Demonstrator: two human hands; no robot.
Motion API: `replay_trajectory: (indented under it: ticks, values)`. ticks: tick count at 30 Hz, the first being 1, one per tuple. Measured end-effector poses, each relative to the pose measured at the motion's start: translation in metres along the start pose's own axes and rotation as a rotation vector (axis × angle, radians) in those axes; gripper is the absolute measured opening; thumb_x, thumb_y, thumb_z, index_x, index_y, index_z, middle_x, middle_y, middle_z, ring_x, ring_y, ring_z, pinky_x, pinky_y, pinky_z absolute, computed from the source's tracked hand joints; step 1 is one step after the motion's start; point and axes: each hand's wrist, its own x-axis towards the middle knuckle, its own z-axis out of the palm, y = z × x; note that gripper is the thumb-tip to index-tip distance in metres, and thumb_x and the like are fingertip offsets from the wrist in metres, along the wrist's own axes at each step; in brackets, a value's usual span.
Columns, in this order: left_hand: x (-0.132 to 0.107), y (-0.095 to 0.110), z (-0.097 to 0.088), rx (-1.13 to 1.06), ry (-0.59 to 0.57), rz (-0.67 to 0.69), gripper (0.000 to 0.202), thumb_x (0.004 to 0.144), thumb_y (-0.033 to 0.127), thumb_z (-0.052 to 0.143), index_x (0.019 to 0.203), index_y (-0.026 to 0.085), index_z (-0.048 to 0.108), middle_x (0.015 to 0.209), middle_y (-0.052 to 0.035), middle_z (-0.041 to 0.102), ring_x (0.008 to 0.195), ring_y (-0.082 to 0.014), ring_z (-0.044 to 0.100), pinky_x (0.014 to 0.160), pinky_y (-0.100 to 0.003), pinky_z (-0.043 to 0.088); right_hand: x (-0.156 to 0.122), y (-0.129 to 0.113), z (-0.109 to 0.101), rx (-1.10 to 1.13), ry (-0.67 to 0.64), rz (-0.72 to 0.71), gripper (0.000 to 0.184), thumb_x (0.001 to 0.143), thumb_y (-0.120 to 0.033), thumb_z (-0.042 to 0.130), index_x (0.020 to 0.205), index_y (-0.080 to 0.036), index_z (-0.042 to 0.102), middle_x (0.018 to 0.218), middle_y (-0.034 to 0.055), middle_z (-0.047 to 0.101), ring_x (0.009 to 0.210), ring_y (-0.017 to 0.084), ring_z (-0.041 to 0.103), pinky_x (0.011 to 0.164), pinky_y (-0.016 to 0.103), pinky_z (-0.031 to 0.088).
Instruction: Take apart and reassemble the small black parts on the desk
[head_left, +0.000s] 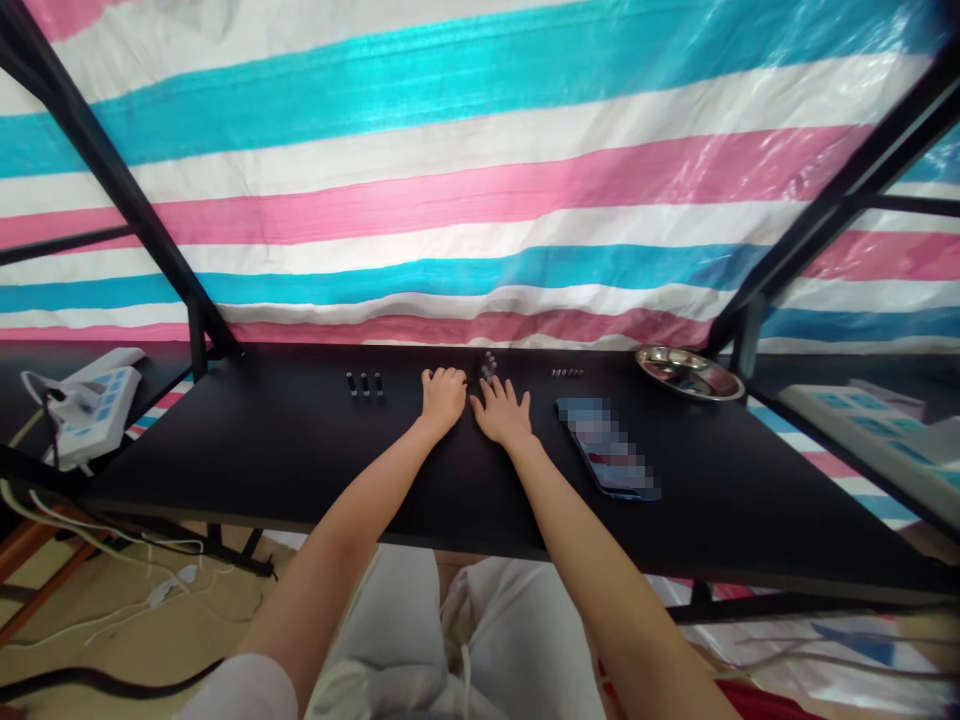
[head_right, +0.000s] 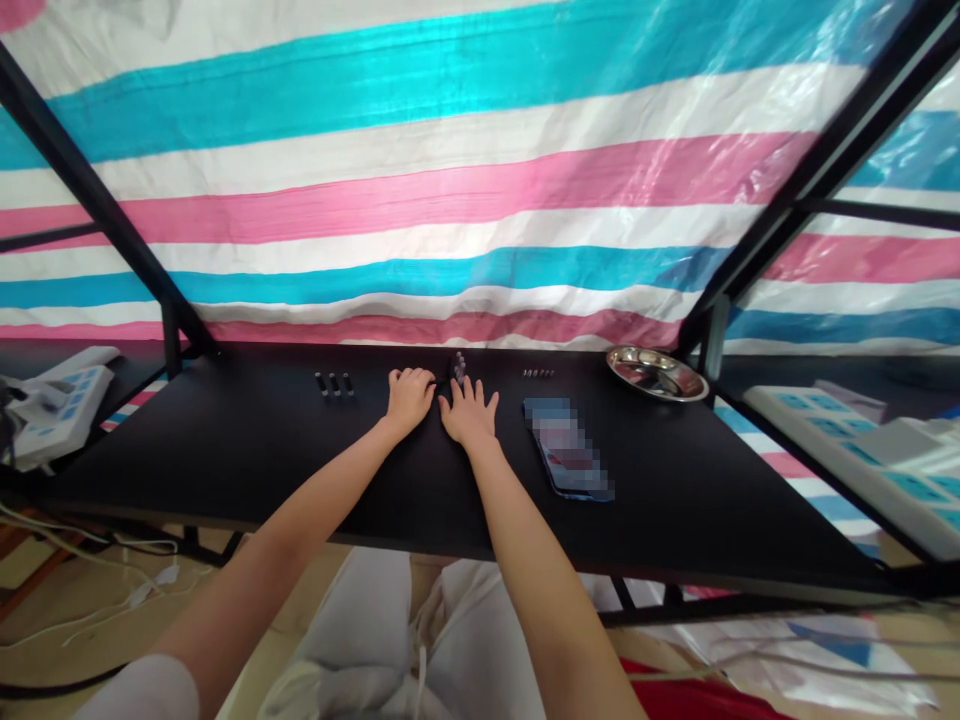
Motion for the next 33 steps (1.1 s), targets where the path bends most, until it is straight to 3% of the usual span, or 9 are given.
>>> replay_trajectory:
  ticks: [4,10,17,23,28,33]
  values:
    - [-0.015,-0.004,-0.012,-0.108,0.114,-0.08,0.012,0.084,0.023,0.049,0.09,0.019,0.058,0.088,-0.0038,0.064,0.088,-0.0189,0.053,0.088,-0.038,0.029,0.0,0.001,0.0,0.002,0.007,-0.005,0.061,0.09,-0.049,0.016,0.143,-0.019,0.024,0.151,0.006,0.016,0.137,0.027,0.01,0.107,0.057,0.007]
    - [-0.043,-0.018,-0.027,-0.221,0.186,-0.136,0.007,0.08,0.023,0.055,0.085,0.02,0.058,0.082,-0.0009,0.066,0.085,-0.0169,0.056,0.089,-0.036,0.029,-0.001,0.002,0.002,0.002,0.028,-0.023,0.061,0.09,-0.048,0.017,0.142,-0.017,0.025,0.15,0.0085,0.019,0.137,0.027,0.012,0.106,0.057,0.009]
    - [-0.045,-0.019,-0.031,-0.354,0.265,-0.25,0.006,0.077,0.021,0.057,0.083,0.019,0.058,0.078,-0.0002,0.065,0.078,-0.0144,0.058,0.087,-0.034,0.036,-0.016,0.001,0.005,0.096,0.118,-0.113,0.051,0.091,-0.04,0.025,0.135,-0.018,0.037,0.144,0.0095,0.033,0.132,0.026,0.027,0.106,0.056,0.016]
    - [-0.043,-0.024,-0.027,-0.58,0.292,-0.352,0.007,0.075,0.022,0.057,0.081,0.018,0.058,0.075,0.0001,0.064,0.069,-0.0116,0.058,0.08,-0.029,0.043,-0.027,-0.005,-0.005,0.422,0.364,-0.309,0.035,0.088,-0.032,0.031,0.108,-0.017,0.056,0.112,0.0127,0.056,0.103,0.021,0.053,0.09,0.034,0.042]
    - [-0.041,-0.031,-0.022,-0.689,0.261,-0.446,0.009,0.073,0.024,0.06,0.079,0.017,0.06,0.075,-0.0011,0.064,0.069,-0.0118,0.059,0.077,-0.028,0.045,-0.029,-0.007,-0.01,0.673,0.498,-0.298,0.026,0.086,-0.032,0.036,0.095,-0.018,0.056,0.091,0.0091,0.06,0.081,0.019,0.056,0.078,0.033,0.045]
    - [-0.039,-0.034,-0.017,-0.728,0.237,-0.482,0.01,0.073,0.025,0.061,0.079,0.017,0.062,0.077,-0.002,0.066,0.07,-0.0121,0.06,0.077,-0.029,0.045,-0.032,-0.006,-0.013,0.851,0.552,-0.241,0.022,0.085,-0.035,0.039,0.092,-0.019,0.052,0.074,0.0022,0.056,0.066,0.014,0.054,0.067,0.028,0.044]
